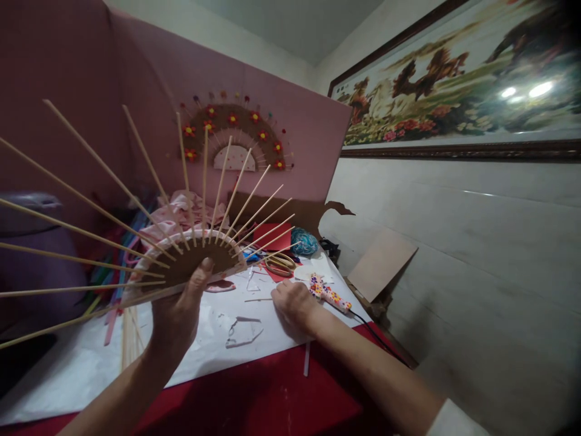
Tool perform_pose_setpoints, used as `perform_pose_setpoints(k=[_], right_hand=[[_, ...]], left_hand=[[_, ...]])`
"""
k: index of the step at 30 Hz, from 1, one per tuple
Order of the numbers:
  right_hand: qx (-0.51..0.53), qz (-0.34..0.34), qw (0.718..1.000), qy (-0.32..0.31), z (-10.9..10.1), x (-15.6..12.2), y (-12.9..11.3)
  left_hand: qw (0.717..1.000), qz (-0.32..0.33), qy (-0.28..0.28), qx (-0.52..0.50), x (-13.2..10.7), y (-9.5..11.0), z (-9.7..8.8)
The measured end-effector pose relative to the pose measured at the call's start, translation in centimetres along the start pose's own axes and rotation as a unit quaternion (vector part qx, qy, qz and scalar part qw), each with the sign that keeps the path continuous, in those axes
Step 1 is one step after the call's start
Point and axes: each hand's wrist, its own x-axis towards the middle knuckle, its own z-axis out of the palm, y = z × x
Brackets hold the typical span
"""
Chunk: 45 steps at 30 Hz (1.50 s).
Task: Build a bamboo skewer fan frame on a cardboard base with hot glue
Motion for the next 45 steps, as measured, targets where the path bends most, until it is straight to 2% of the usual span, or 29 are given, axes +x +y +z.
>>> perform_pose_setpoints(k=[4,7,11,14,18,20,23,25,33,39,45], right_hand=[[-0.006,-0.027,1.0,0.005,1.2,0.9,0.4],[-0.005,-0.032,0.999,0.031,1.1,1.7,0.9],[0.003,-0.024,0.994,0.104,-0.2,2.4,0.5],[0.016,-0.031,0.986,0.164,-0.3,2.3,-0.4],[0.145,-0.027,0.946,0.29,0.9,1.6,-1.2],[0.239,-0.005,0.917,0.318,1.4,1.2,-1.3],[0.351,0.03,0.877,0.328,1.5,0.7,-1.1],[0.378,0.033,0.863,0.334,1.5,0.5,-0.9],[0.401,-0.011,0.84,0.365,1.2,0.3,-0.8],[0.424,-0.034,0.818,0.387,1.2,0.4,-0.7],[0.425,-0.051,0.816,0.387,0.8,0.2,-0.7]], left_hand=[[1.0,0.02,0.003,-0.013,0.3,-0.2,0.0],[0.999,0.021,0.017,-0.024,0.5,-0.3,0.0],[0.998,0.004,0.044,-0.04,0.8,0.1,0.0],[0.996,-0.003,0.065,-0.058,0.9,0.4,0.0],[0.993,-0.042,0.065,-0.087,1.0,0.5,-0.3],[0.993,-0.067,0.036,-0.091,1.0,0.4,-0.5],[0.992,-0.092,-0.005,-0.09,0.8,0.3,-0.5],[0.99,-0.108,-0.019,-0.09,0.6,0.2,-0.5],[0.986,-0.134,-0.039,-0.086,0.3,-0.2,-0.4],[0.986,-0.138,-0.027,-0.085,0.4,-0.2,-0.4],[0.985,-0.138,-0.023,-0.096,0.4,-0.4,-0.5]])
